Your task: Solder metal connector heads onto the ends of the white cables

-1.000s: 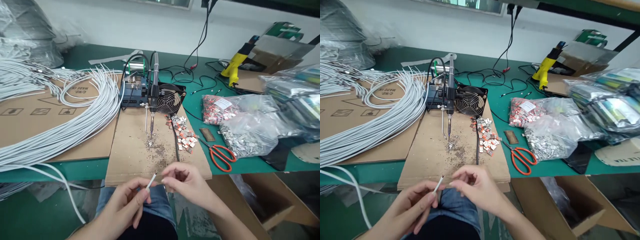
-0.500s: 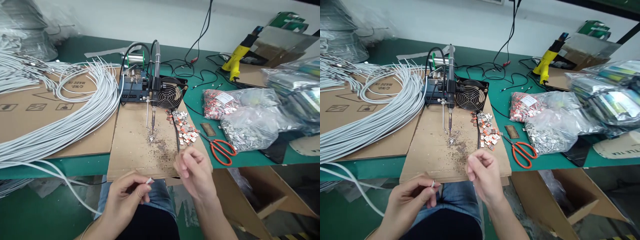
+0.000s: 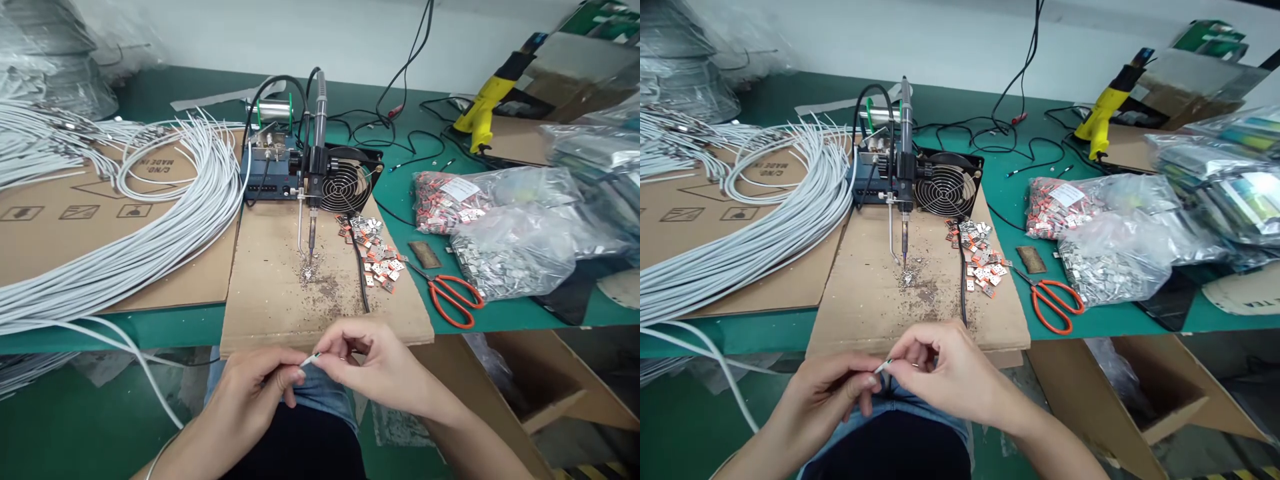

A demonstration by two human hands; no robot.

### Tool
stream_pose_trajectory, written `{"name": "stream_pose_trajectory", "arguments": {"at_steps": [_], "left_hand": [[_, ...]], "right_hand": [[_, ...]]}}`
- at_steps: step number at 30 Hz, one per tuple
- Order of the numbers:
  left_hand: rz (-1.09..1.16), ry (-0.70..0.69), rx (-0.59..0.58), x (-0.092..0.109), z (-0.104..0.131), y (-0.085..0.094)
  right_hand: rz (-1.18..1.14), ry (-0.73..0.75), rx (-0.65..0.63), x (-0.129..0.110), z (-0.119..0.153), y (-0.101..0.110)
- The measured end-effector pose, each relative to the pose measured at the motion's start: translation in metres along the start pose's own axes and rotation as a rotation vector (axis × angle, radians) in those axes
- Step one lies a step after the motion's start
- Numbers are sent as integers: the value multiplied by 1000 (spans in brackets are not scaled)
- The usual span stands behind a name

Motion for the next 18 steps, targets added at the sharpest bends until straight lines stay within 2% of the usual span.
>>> {"name": "stream_pose_trajectory", "arguments": {"at_steps": [2, 5, 6, 9, 12, 16, 18], "left_hand": [[-38, -64, 27, 6, -1, 1], [62, -105, 146, 12, -3, 2], [127, -75, 185, 11, -4, 2], [339, 128, 241, 0, -3, -6], [495, 289, 274, -9, 0, -14], [542, 312, 316, -13, 1, -14], [541, 292, 327, -16, 0, -11]], "right_hand": [[-55, 13, 20, 0, 0, -1], [-255, 30, 135, -1, -2, -6], [-319, 38, 183, -1, -2, -8], [-434, 71, 328, 1, 0, -14], [-484, 99, 406, 3, 4, -21], [-538, 127, 446, 4, 7, -24], [-519, 119, 418, 4, 6, -23]]}}
Point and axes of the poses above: each hand's wrist, its own z-axis away from the middle knuckle, its own y-axis out of the back of the hand, x = y × z, the point moved 6 cm from there along -z, towards the middle knuckle, and after that the axes turned 13 degrees about x, right-handed, at the moved point
